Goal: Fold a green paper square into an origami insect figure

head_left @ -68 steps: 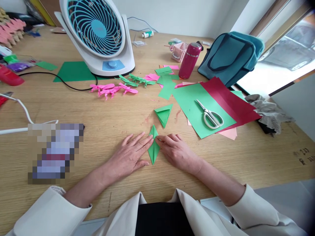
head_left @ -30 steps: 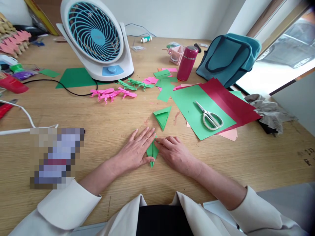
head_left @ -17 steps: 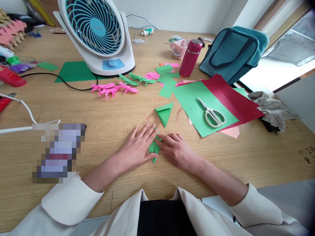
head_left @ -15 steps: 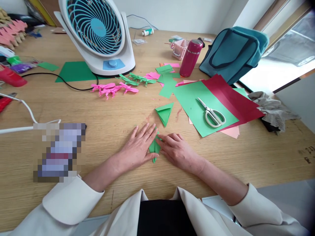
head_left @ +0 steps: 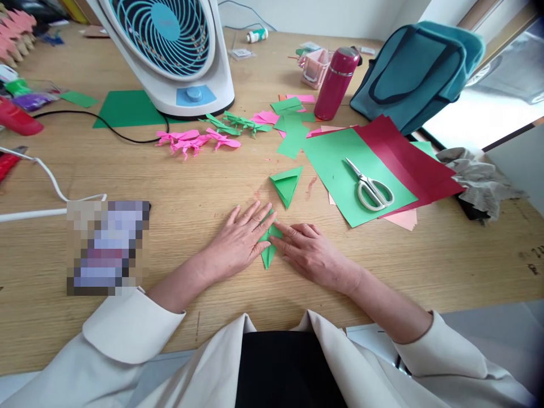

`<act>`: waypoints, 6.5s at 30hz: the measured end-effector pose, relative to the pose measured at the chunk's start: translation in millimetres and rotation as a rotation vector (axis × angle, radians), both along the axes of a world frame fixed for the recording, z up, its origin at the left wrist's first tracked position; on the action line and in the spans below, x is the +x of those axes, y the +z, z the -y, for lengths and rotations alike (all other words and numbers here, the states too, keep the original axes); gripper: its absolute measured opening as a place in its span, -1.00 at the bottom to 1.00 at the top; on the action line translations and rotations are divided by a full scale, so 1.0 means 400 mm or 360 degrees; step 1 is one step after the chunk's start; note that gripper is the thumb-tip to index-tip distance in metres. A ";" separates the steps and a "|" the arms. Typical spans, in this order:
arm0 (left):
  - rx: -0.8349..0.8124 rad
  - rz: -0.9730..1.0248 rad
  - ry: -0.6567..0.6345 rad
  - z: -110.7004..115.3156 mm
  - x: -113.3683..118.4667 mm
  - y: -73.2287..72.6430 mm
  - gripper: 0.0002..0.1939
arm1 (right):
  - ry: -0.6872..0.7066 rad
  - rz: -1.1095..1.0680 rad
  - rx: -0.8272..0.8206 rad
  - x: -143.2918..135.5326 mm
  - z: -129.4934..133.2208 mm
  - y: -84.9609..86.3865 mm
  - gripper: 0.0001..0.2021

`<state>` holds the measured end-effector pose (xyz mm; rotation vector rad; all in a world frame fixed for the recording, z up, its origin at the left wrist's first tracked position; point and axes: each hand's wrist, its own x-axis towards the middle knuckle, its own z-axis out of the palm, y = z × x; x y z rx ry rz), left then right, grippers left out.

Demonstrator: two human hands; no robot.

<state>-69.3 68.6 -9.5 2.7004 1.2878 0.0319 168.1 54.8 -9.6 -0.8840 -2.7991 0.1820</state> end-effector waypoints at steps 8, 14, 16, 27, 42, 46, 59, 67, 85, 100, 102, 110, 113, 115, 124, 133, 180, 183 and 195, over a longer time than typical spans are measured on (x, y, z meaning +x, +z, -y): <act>-0.0081 0.0007 -0.0062 -0.010 -0.014 -0.001 -0.29 | 0.0139 0.0039 -0.0053 0.025 -0.004 0.020 -0.54; -0.0213 -0.0028 -0.0120 -0.022 -0.024 0.007 -0.14 | 0.0187 0.0024 -0.0108 0.035 -0.006 0.029 -0.52; -0.0246 -0.0018 -0.0139 -0.026 -0.026 0.008 -0.08 | 0.0201 0.0017 -0.0134 0.036 -0.005 0.033 -0.53; -0.0301 0.0001 -0.0174 -0.034 -0.027 0.013 0.14 | 0.0247 -0.0045 -0.0250 0.031 0.013 0.058 -0.53; -0.0088 0.0289 0.0007 -0.015 -0.022 -0.004 -0.35 | 0.0125 -0.0137 -0.0182 0.030 0.006 0.036 -0.56; 0.0050 0.0560 0.0203 -0.011 -0.018 -0.002 -0.57 | 0.0051 -0.0245 -0.0226 0.031 -0.001 0.028 -0.60; -0.0017 0.0770 0.0279 -0.026 0.001 0.003 -0.87 | 0.0096 -0.0495 -0.0337 0.003 0.001 0.016 -0.69; -0.0604 0.1165 0.0301 -0.019 -0.010 0.041 -0.81 | -0.0098 -0.0479 0.0029 0.009 0.006 0.021 -0.76; -0.1049 0.1339 0.0236 -0.003 0.015 0.048 -0.89 | 0.0045 -0.0422 0.0614 -0.004 0.018 0.023 -0.80; -0.0387 0.1145 -0.0039 0.005 0.015 0.024 -0.82 | 0.0314 -0.0301 0.0558 -0.022 0.009 0.021 -0.81; -0.0252 0.1074 -0.0061 0.015 0.013 0.027 -0.84 | 0.0269 -0.0299 0.0500 -0.023 0.008 0.016 -0.79; -0.0062 0.0756 -0.0277 0.046 0.007 0.024 -0.86 | 0.0048 -0.0348 0.0098 -0.013 0.002 0.002 -0.85; -0.0027 0.0702 -0.0308 0.049 0.006 0.025 -0.76 | 0.0012 -0.0387 -0.0018 -0.011 -0.001 -0.003 -0.87; 0.0068 0.0619 -0.0339 0.052 0.007 0.025 -0.81 | 0.0009 -0.0415 -0.0091 -0.012 -0.002 -0.003 -0.85; 0.0161 0.0497 -0.0349 0.060 0.008 0.028 -0.90 | 0.0010 -0.0549 -0.0335 -0.009 -0.006 0.001 -0.94; 0.0086 0.0561 -0.0274 0.063 0.013 0.032 -0.80 | 0.0046 -0.0572 -0.0406 -0.001 -0.012 0.002 -0.91; 0.0006 0.0549 -0.0329 0.039 0.018 0.018 -0.70 | 0.0060 -0.0608 -0.0493 0.001 -0.017 -0.007 -0.88; -0.0002 0.0583 -0.0325 0.037 0.017 0.015 -0.71 | 0.0052 -0.0599 -0.0518 0.002 -0.018 -0.005 -0.87; -0.0126 0.0659 -0.0281 0.033 0.012 0.016 -0.81 | 0.0063 -0.0536 -0.0497 0.001 -0.026 -0.005 -0.87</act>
